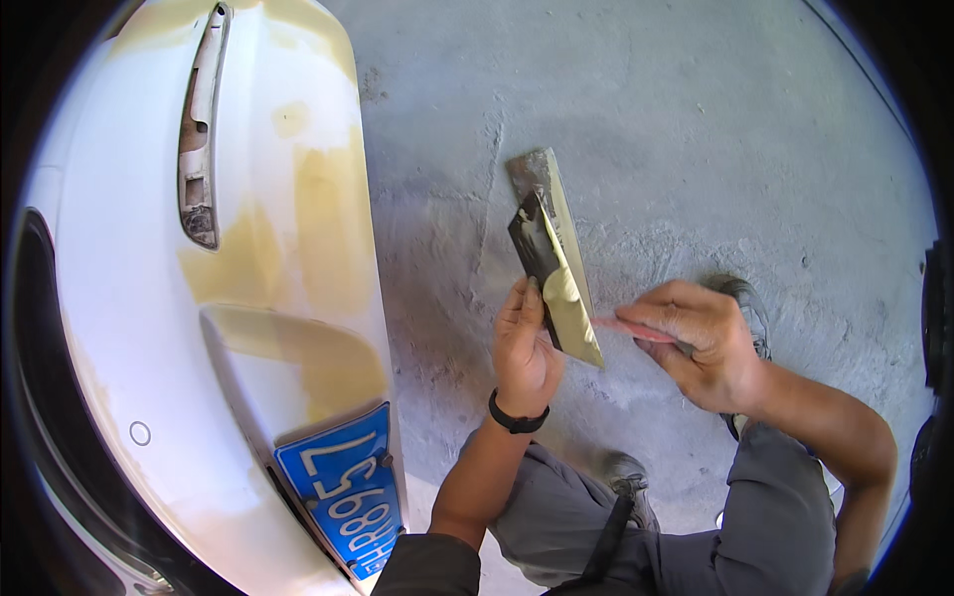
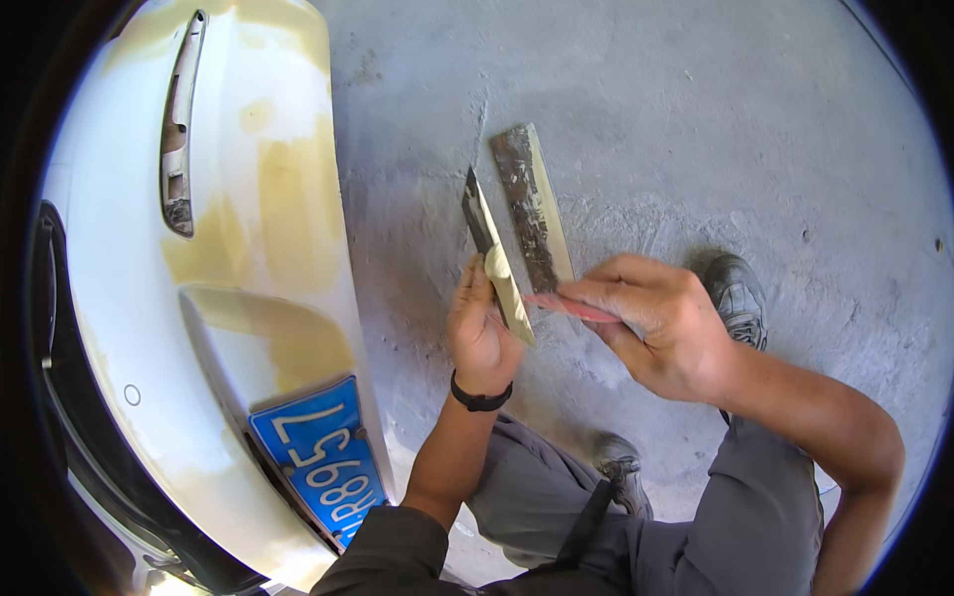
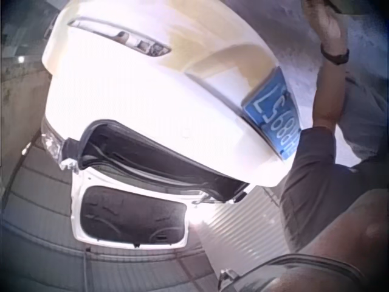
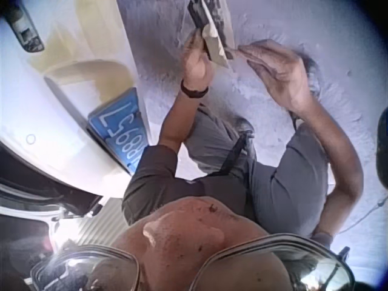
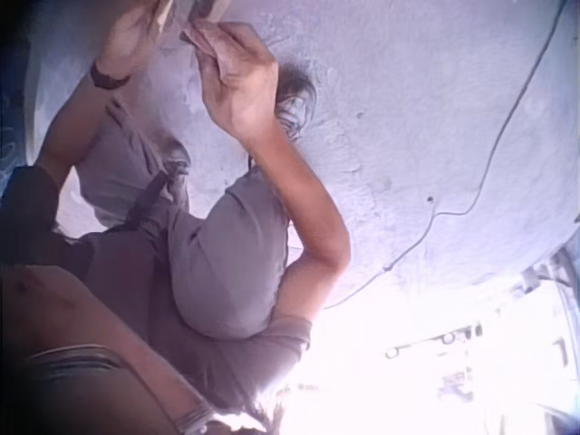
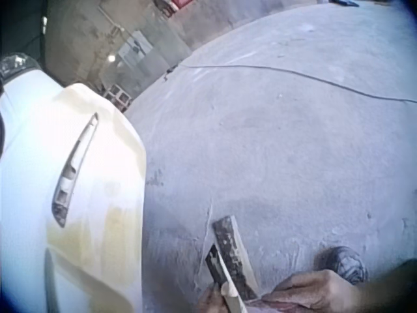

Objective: The person applies a beige body filler to a white car bumper using a red spreader and a metal putty knife. They repeatedly scoop filler from the knife and spread it over the bumper surface, working around the license plate area.

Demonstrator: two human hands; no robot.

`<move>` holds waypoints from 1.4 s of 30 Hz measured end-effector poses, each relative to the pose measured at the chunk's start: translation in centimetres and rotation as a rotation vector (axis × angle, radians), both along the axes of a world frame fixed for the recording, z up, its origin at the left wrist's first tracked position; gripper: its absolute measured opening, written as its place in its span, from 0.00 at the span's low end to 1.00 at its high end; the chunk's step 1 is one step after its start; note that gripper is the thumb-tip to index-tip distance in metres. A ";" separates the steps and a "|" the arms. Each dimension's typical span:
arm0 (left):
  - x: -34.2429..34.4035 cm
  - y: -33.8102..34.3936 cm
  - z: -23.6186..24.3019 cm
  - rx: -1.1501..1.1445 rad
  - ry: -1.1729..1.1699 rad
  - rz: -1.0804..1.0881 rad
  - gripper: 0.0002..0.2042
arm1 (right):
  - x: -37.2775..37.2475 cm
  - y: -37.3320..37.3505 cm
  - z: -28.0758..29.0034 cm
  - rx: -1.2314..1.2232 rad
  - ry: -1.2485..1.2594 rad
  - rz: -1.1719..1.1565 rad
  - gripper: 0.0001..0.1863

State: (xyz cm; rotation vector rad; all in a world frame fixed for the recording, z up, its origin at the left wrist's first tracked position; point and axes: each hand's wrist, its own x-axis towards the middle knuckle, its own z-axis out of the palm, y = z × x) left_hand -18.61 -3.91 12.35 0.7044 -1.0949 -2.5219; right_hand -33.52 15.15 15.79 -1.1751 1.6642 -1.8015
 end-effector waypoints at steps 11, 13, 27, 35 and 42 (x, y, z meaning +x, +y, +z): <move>-3.3 2.6 0.8 -0.483 -0.067 0.141 0.08 | 0.6 3.0 1.1 0.367 -0.466 0.004 0.10; -3.2 2.7 0.5 -0.493 -0.070 0.132 0.07 | 0.4 3.0 1.2 0.214 -0.579 -0.119 0.10; -2.5 3.1 -0.2 -0.481 -0.092 0.112 0.06 | 0.7 4.0 -0.3 0.206 -0.399 -0.041 0.11; -2.4 4.5 -0.1 -0.328 -0.099 -0.133 0.08 | -1.6 3.5 0.4 0.053 -0.651 -0.243 0.11; -0.9 3.6 -1.0 0.013 -0.045 -0.057 0.09 | -1.3 4.4 -1.5 0.117 -0.780 -0.154 0.14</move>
